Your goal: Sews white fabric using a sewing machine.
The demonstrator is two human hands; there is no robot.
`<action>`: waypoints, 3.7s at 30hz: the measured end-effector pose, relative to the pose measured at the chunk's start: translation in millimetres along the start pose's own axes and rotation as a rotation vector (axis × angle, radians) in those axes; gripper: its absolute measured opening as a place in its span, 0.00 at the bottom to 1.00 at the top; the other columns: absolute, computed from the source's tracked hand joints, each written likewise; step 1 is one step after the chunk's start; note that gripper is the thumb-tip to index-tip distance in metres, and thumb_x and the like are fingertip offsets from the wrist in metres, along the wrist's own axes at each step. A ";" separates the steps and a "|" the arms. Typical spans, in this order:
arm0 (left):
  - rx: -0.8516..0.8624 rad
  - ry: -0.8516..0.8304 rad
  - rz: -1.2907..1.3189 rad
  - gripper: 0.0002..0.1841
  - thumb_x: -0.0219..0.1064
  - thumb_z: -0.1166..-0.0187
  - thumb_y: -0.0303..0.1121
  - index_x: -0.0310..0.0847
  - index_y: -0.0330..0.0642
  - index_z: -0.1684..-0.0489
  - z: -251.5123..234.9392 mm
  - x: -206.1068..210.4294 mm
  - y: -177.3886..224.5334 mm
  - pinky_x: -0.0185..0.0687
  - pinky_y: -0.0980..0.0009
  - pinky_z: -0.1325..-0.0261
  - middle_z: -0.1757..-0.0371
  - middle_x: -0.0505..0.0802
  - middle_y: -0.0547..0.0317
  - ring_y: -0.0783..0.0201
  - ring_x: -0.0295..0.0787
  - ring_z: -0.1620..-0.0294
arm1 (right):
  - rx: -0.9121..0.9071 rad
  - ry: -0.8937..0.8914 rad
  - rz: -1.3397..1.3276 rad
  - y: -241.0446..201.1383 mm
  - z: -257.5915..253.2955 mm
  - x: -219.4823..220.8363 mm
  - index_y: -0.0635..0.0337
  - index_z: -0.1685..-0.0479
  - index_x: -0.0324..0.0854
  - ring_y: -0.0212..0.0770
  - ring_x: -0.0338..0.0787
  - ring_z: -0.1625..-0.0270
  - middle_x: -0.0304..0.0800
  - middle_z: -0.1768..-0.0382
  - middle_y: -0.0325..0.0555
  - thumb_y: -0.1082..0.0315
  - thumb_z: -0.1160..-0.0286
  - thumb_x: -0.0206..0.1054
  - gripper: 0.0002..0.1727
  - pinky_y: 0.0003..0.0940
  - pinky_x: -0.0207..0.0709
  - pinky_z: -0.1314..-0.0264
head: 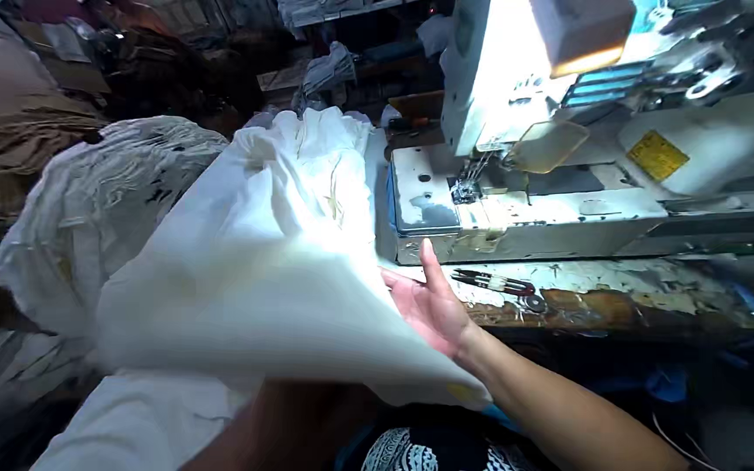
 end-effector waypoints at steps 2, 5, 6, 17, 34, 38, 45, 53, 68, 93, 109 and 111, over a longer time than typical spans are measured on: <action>-0.100 -0.088 -0.096 0.14 0.59 0.11 0.43 0.85 0.43 0.58 29.8 19.2 -9.6 0.75 0.93 0.42 0.59 0.93 0.69 0.93 0.83 0.49 | 0.032 -0.061 -0.073 3.9 9.7 1.9 0.44 0.19 0.73 0.42 0.93 0.40 0.91 0.38 0.44 0.15 0.39 0.55 0.54 0.41 0.89 0.45; -0.323 -0.253 -0.125 0.09 0.72 0.28 0.30 0.90 0.30 0.66 69.8 25.6 -8.7 0.81 0.85 0.53 0.66 0.96 0.54 0.79 0.91 0.62 | 0.037 -0.058 0.011 4.2 38.6 -14.1 0.50 0.22 0.78 0.43 0.93 0.42 0.90 0.38 0.46 0.22 0.39 0.66 0.50 0.41 0.90 0.45; -0.336 -0.308 -0.159 0.08 0.71 0.29 0.28 0.89 0.29 0.66 68.8 29.7 -4.8 0.80 0.86 0.52 0.67 0.95 0.52 0.78 0.91 0.63 | 0.020 -0.026 0.085 1.9 48.5 -21.1 0.52 0.24 0.79 0.41 0.94 0.44 0.91 0.39 0.45 0.26 0.37 0.68 0.47 0.39 0.90 0.45; 0.151 -0.683 0.047 0.10 0.65 0.18 0.46 0.93 0.59 0.57 20.5 163.3 -18.6 0.39 0.27 0.13 0.29 0.90 0.67 0.49 0.63 0.10 | -0.405 0.373 0.123 -46.4 132.2 -83.2 0.43 0.45 0.87 0.36 0.93 0.45 0.95 0.51 0.37 0.40 0.29 0.70 0.22 0.40 0.87 0.41; -0.190 -0.016 0.133 0.12 0.71 0.24 0.29 0.83 0.36 0.46 -17.7 150.8 -67.7 0.86 0.78 0.45 0.40 0.80 0.52 0.72 0.85 0.47 | -0.370 0.700 0.934 -52.2 182.7 -65.9 0.60 0.67 0.88 0.20 0.88 0.68 0.91 0.72 0.32 0.72 0.28 0.74 0.03 0.16 0.84 0.61; -0.394 -0.010 0.342 0.10 0.73 0.22 0.37 0.84 0.38 0.59 34.5 166.6 -46.8 0.89 0.80 0.57 0.60 0.89 0.63 0.78 0.88 0.61 | -0.398 0.622 0.632 -30.2 165.0 -64.2 0.54 0.63 0.82 0.25 0.91 0.68 0.90 0.69 0.37 0.74 0.25 0.72 0.05 0.22 0.88 0.62; -0.670 0.101 0.523 0.03 0.68 0.22 0.25 0.88 0.39 0.63 51.3 151.7 -66.6 0.87 0.82 0.62 0.68 0.91 0.66 0.77 0.88 0.70 | -0.619 0.505 1.209 -28.3 147.5 -25.9 0.61 0.52 0.87 0.26 0.92 0.62 0.91 0.60 0.39 0.70 0.19 0.68 0.06 0.22 0.91 0.55; -0.640 0.011 0.511 0.06 0.68 0.23 0.23 0.91 0.35 0.58 45.6 151.5 -66.7 0.93 0.78 0.58 0.65 0.94 0.63 0.74 0.93 0.66 | -0.872 0.645 2.125 -20.1 148.2 4.1 0.65 0.63 0.90 0.35 0.86 0.69 0.87 0.74 0.47 0.70 0.28 0.70 0.07 0.20 0.78 0.65; -0.749 -0.142 0.719 0.06 0.58 0.16 0.24 0.81 0.42 0.60 40.2 185.8 -62.8 0.94 0.73 0.54 0.68 0.94 0.66 0.72 0.95 0.65 | -0.533 0.607 0.658 -29.5 179.7 -70.2 0.45 0.52 0.79 0.22 0.89 0.61 0.89 0.63 0.28 0.68 0.28 0.73 0.11 0.22 0.86 0.53; -0.621 0.155 0.456 0.10 0.70 0.21 0.37 0.89 0.61 0.46 97.9 47.4 -99.2 0.85 0.87 0.54 0.56 0.94 0.81 0.84 0.89 0.60 | -0.313 0.518 0.493 -21.7 134.2 -54.9 0.45 0.61 0.83 0.19 0.81 0.79 0.90 0.72 0.35 0.70 0.24 0.72 0.06 0.13 0.74 0.77; -0.348 0.405 0.357 0.06 0.64 0.15 0.43 0.88 0.67 0.51 45.2 34.2 -53.0 0.85 0.82 0.42 0.51 0.92 0.85 0.84 0.88 0.47 | -0.801 0.385 1.420 -43.8 144.5 3.0 0.50 0.59 0.88 0.20 0.81 0.37 0.87 0.50 0.31 0.56 0.12 0.63 0.12 0.20 0.72 0.28; -0.339 0.363 0.324 0.07 0.61 0.13 0.38 0.86 0.62 0.51 -0.9 33.7 -52.2 0.84 0.88 0.54 0.58 0.91 0.84 0.87 0.87 0.59 | -0.708 0.401 1.243 -52.2 132.6 -3.3 0.53 0.63 0.86 0.13 0.83 0.49 0.88 0.59 0.26 0.58 0.11 0.60 0.14 0.12 0.77 0.42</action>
Point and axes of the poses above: each hand's wrist, its own z-axis away from the middle knuckle, its own x-axis out of the palm, y = z × x, the point moved 7 cm from there along -z, towards the middle knuckle
